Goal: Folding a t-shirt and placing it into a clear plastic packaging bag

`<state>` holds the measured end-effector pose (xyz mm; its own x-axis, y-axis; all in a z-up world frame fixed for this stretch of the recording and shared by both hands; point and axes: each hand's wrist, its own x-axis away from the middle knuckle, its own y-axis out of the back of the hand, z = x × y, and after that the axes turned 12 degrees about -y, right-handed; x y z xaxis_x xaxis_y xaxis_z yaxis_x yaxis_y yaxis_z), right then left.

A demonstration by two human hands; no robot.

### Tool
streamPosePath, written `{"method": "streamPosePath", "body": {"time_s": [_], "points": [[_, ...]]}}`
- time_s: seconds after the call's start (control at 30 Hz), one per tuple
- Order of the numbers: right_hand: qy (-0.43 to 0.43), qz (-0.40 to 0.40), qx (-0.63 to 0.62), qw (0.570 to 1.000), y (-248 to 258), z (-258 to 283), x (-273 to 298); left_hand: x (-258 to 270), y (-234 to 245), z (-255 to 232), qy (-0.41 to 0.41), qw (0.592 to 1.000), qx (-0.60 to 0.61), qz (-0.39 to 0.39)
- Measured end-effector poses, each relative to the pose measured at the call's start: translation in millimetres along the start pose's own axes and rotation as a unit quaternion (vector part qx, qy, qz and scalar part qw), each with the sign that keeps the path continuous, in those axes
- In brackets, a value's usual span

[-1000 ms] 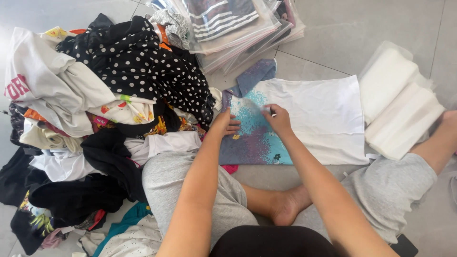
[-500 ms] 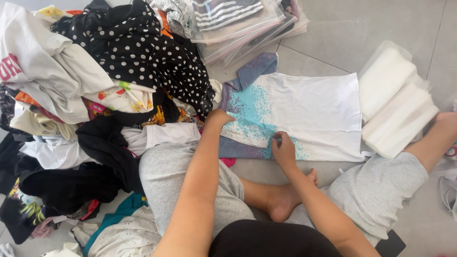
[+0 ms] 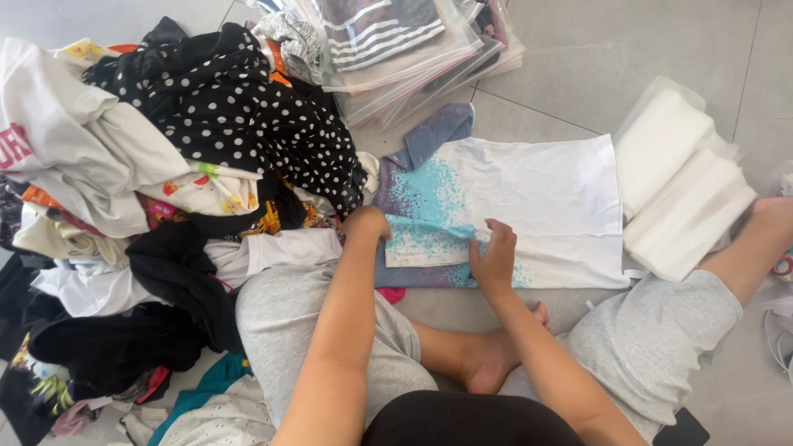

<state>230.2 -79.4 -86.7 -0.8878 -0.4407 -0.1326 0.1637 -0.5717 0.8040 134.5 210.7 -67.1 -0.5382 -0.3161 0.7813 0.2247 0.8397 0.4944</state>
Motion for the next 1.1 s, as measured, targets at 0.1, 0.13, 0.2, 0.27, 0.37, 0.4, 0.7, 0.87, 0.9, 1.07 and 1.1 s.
{"method": "streamPosePath", "body": {"time_s": [0.1, 0.13, 0.2, 0.27, 0.37, 0.4, 0.7, 0.87, 0.9, 1.07, 1.1], "points": [[0.178, -0.050, 0.115, 0.976, -18, -6, 5, 2, 5, -4, 0.009, 0.993, 0.006, -0.119], [0.178, -0.052, 0.116, 0.976, -17, -3, 10, 12, 6, -7, 0.006, 0.993, 0.005, -0.120], [0.138, 0.131, 0.182, 0.965, -16, 5, 14, 29, 13, -18, -0.102, 0.969, 0.045, -0.222], [0.115, 0.189, 0.196, 0.955, -9, 13, 7, 19, 12, -23, -0.136, 0.951, 0.026, -0.278], [0.105, 0.169, 0.186, 0.962, -22, -9, -21, 17, 24, -42, -0.187, 0.913, 0.002, -0.363], [0.119, 0.090, 0.164, 0.975, -30, -22, -33, 19, 29, -50, -0.203, 0.897, -0.002, -0.394], [0.022, 0.201, 0.288, 0.936, -11, -121, -271, -78, 56, -110, -0.166, 0.937, 0.004, -0.308], [0.029, 0.223, 0.259, 0.939, -9, -103, -285, -246, 36, -73, -0.154, 0.905, 0.243, -0.314], [0.041, 0.228, 0.261, 0.937, -15, -108, -282, -273, 27, -59, -0.170, 0.904, 0.261, -0.291], [0.088, 0.225, 0.373, 0.896, 3, -132, -286, -114, 81, -86, -0.306, 0.820, 0.415, -0.248], [0.101, 0.198, 0.409, 0.885, 11, -138, -292, -97, 95, -87, -0.364, 0.778, 0.457, -0.232]]}}
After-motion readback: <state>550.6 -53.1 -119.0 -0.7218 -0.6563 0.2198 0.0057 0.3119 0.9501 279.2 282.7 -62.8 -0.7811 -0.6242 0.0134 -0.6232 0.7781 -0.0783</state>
